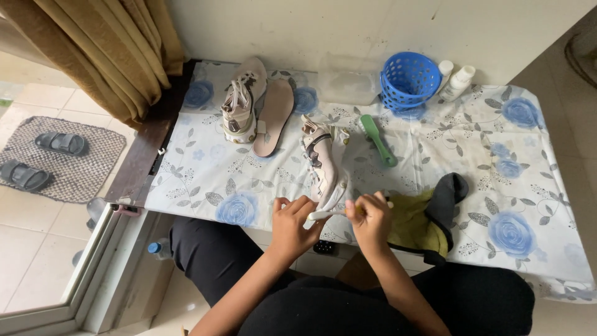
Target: The person scrubs a white sneaker with a toothbrush and then wipes it with a cloth. They subsequently use a green brush to scrub the shoe's sole and side. The task is performed on a table covered with a floral tablecloth.
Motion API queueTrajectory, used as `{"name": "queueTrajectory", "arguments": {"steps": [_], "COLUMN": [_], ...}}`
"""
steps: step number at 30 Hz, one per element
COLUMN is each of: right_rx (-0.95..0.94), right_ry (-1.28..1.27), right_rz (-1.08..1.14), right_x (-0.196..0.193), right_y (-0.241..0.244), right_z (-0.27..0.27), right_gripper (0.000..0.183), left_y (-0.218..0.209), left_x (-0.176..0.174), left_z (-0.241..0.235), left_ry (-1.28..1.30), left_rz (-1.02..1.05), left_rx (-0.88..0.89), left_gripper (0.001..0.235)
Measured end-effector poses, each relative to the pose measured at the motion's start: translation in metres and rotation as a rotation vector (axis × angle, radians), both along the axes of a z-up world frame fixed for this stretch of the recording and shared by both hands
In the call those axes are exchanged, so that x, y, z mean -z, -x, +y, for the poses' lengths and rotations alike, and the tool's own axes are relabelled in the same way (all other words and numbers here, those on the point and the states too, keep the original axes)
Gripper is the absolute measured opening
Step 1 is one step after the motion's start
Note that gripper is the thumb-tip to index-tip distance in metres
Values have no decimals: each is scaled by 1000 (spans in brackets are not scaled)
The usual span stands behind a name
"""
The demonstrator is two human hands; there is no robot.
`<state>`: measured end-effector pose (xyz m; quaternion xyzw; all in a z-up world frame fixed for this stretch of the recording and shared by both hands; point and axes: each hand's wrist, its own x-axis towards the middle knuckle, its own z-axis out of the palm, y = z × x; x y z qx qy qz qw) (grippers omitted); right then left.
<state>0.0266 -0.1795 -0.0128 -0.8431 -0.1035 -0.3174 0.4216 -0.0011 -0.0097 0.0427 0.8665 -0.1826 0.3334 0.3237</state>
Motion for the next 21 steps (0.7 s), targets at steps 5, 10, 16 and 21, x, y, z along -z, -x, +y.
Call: {"name": "queueTrajectory", "arguments": {"steps": [5,10,16,21], "right_rx": [116,-28,113,110], "right_ry": [-37,58,-47,-48], "right_rz": [-22,-39,-65,-95], "right_x": [-3,-12,-15,-30], "right_y": [-16,-8,-18,-9], "right_z": [-12,-2,-11,-8], "right_gripper": [42,51,43,47], "left_y": [0,-8,-17,-18], "left_x": [-6,0,0,-6], "left_z": [-1,1,4,-3], "left_ry": [11,28,157,183], "left_rz": [6,-8,17,40], "left_rx": [3,12,24,74], "left_gripper": [15,14,19,18]}}
